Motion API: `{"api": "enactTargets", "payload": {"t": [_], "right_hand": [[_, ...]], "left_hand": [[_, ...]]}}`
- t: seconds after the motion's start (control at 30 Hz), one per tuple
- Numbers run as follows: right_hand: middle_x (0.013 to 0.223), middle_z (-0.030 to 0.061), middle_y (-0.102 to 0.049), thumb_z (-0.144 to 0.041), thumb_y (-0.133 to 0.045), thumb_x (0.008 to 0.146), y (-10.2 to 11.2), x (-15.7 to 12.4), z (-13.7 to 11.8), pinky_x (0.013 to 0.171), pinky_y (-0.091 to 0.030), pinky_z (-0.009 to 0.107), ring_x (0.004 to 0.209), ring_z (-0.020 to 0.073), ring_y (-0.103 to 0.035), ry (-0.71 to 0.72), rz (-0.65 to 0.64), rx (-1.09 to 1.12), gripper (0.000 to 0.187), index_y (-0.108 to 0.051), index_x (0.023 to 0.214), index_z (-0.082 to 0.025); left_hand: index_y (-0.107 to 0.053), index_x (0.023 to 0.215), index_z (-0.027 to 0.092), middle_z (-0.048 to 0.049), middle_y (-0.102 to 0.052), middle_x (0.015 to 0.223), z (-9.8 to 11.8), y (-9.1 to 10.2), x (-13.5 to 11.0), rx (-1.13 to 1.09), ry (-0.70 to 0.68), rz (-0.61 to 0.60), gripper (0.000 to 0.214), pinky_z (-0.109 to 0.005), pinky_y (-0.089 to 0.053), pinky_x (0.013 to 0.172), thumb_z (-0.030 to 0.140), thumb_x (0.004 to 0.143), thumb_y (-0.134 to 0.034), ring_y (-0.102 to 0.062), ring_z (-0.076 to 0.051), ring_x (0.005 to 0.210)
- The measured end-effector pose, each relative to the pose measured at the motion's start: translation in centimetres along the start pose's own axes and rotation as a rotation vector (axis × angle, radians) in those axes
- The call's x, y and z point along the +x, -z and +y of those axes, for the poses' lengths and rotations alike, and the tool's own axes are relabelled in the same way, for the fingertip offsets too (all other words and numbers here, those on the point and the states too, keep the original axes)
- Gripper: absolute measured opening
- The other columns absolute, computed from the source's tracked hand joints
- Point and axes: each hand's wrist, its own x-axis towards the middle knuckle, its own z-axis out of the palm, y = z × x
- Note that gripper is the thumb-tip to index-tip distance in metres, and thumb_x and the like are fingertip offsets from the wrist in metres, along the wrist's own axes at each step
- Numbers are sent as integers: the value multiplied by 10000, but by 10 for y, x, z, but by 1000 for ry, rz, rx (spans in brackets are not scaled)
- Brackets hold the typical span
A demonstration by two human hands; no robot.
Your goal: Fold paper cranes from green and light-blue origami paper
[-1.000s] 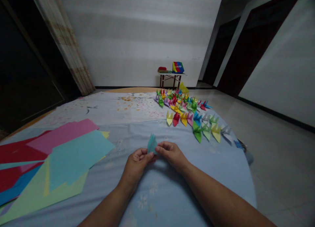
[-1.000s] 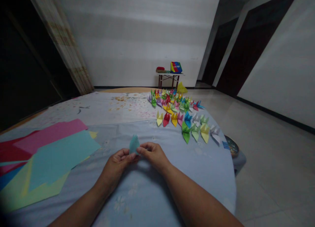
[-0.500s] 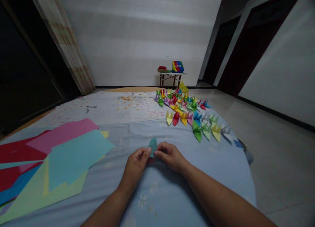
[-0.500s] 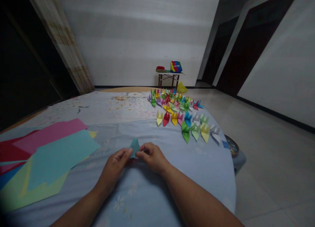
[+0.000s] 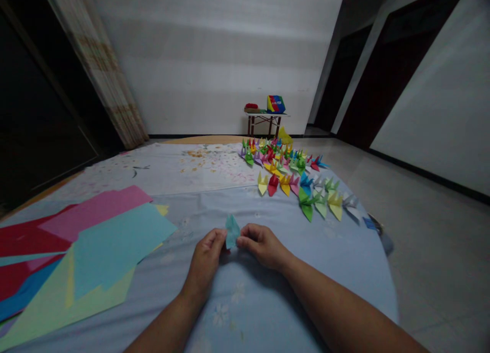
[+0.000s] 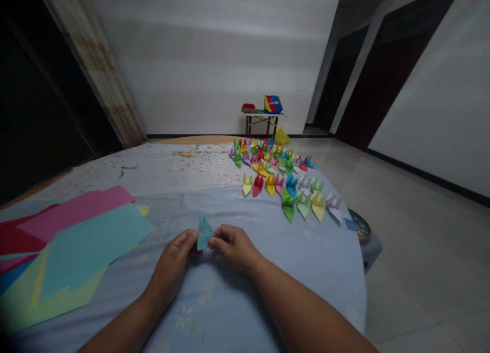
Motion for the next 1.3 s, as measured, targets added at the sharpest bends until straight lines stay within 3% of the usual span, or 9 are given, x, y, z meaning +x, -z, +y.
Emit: {"api": "enactTargets", "payload": {"t": [0.17,0.33,0.53,0.7,0.93,1.3], "right_hand": [[598,-33,-542,-418,-650,663,1,2,1,552,-358,216,548,86,-460,-42,45,167,280,-561,683,-154],[603,-45,-567,-364,-705,612,1,6,8,570,-391,228,552,100,-520,-51,136,306,392,-519,904,-180],[674,-2,-584,-337,-646,686,1,4,8,616,-408,248,633,117,-523,26,228,43,194,-584,749,-164],[745,18,-618,-308,-619,712,1,1,3,703,-415,284,722,148,-538,72,282,-104,145,-628,785,-183],[777,21,-592,-234,-618,721,2,-1,-1,756,-396,300,801,165,-518,300,381,-298,52,-621,765,-206],[714,13,-565,-136,-580,737,-2,-6,-8,722,-382,312,747,158,-497,513,351,-491,55,-575,746,-190]], "left_hand": [[-629,741,159,-24,-631,691,2,-3,-1,-135,52,-31,328,-255,-458,625,479,724,-558,-560,-158,641],[-669,754,144,-44,-670,695,2,-5,-2,-142,83,-43,306,-263,-487,636,439,686,-620,-608,-171,673],[-675,802,129,-57,-684,736,1,-6,-2,-236,112,-25,307,-297,-517,667,409,678,-648,-631,-185,703],[-677,817,126,-67,-693,773,1,-7,-3,-261,118,-50,288,-306,-517,696,382,688,-647,-637,-191,728],[-679,795,141,-52,-708,775,2,-8,-3,-152,107,-75,195,-241,-495,698,308,700,-650,-644,-158,706],[-701,815,143,-50,-713,773,0,-9,-4,-218,111,-64,196,-295,-516,718,261,661,-671,-651,-183,709]]}}
